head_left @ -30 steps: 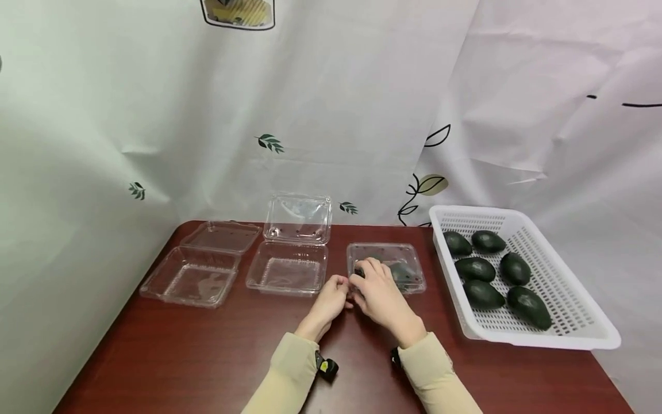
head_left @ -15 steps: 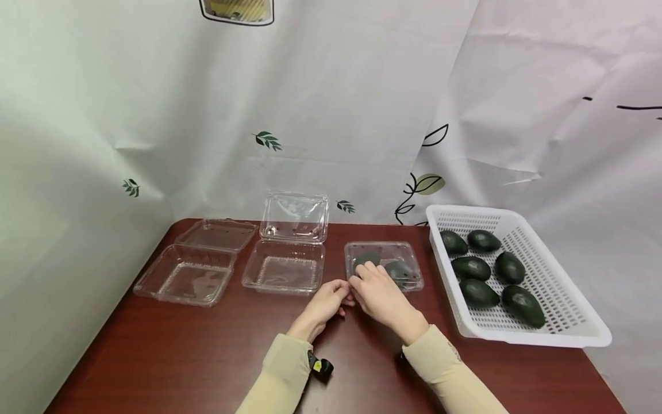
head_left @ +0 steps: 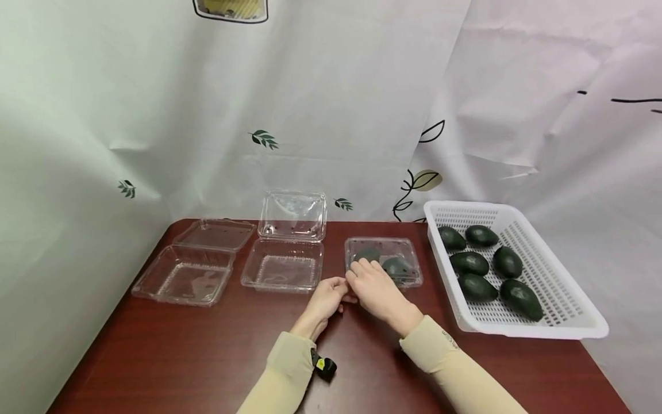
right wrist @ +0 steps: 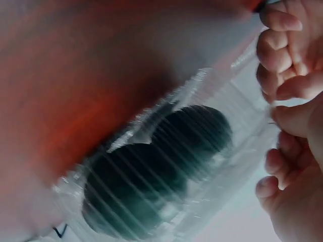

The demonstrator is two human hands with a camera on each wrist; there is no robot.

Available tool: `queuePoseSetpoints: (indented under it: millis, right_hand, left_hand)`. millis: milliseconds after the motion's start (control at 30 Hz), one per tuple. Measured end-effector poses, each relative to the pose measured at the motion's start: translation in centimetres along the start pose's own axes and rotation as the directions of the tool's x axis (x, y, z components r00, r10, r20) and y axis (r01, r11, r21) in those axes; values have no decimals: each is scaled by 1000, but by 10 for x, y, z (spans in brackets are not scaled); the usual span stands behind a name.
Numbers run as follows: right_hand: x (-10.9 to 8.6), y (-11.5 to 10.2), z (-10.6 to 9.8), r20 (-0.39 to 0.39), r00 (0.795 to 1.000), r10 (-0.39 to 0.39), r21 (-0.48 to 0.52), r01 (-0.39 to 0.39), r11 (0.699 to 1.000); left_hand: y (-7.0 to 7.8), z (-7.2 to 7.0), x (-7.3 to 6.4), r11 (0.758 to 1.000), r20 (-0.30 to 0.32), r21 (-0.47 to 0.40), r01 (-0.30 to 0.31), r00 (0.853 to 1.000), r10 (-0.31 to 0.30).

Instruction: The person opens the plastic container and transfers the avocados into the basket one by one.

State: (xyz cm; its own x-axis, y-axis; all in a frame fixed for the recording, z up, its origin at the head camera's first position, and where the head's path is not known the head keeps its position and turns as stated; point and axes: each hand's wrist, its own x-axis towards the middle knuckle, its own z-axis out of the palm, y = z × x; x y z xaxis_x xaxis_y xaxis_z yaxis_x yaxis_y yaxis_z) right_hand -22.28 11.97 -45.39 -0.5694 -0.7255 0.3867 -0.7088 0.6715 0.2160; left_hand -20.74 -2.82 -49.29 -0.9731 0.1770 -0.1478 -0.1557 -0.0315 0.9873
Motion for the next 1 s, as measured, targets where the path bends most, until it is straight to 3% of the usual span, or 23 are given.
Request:
queuePoseSetpoints:
  millis: [167, 267, 467, 800, 900, 1000]
  right_hand:
    - [-5, 4, 7, -37, 999, 14, 45, -12, 999]
    - [-3, 9, 5, -105, 993, 59, 104, -48, 993]
    - [4, 17, 0, -243, 948, 204, 243, -144, 959]
    - [-1, 15, 3, -252, 948, 195, 254, -129, 958]
    - [-5, 18, -1, -231, 950, 208, 289, -137, 948]
    - [-13, 23, -7, -207, 940, 272, 345, -190, 919]
  left_hand:
    - [0, 5, -2, 1000, -18, -22, -7, 1000, 7]
    - [1, 8, -3, 1000, -30, -23, -19, 999, 19]
    - [3, 10, -4, 1000, -72, 0, -7, 997, 7]
    - [4, 14, -2, 998, -95, 49, -33, 995, 38]
    - [17, 15, -10, 998, -85, 65, -15, 996, 21]
    - [16, 14, -11, 997, -68, 79, 6, 998, -1]
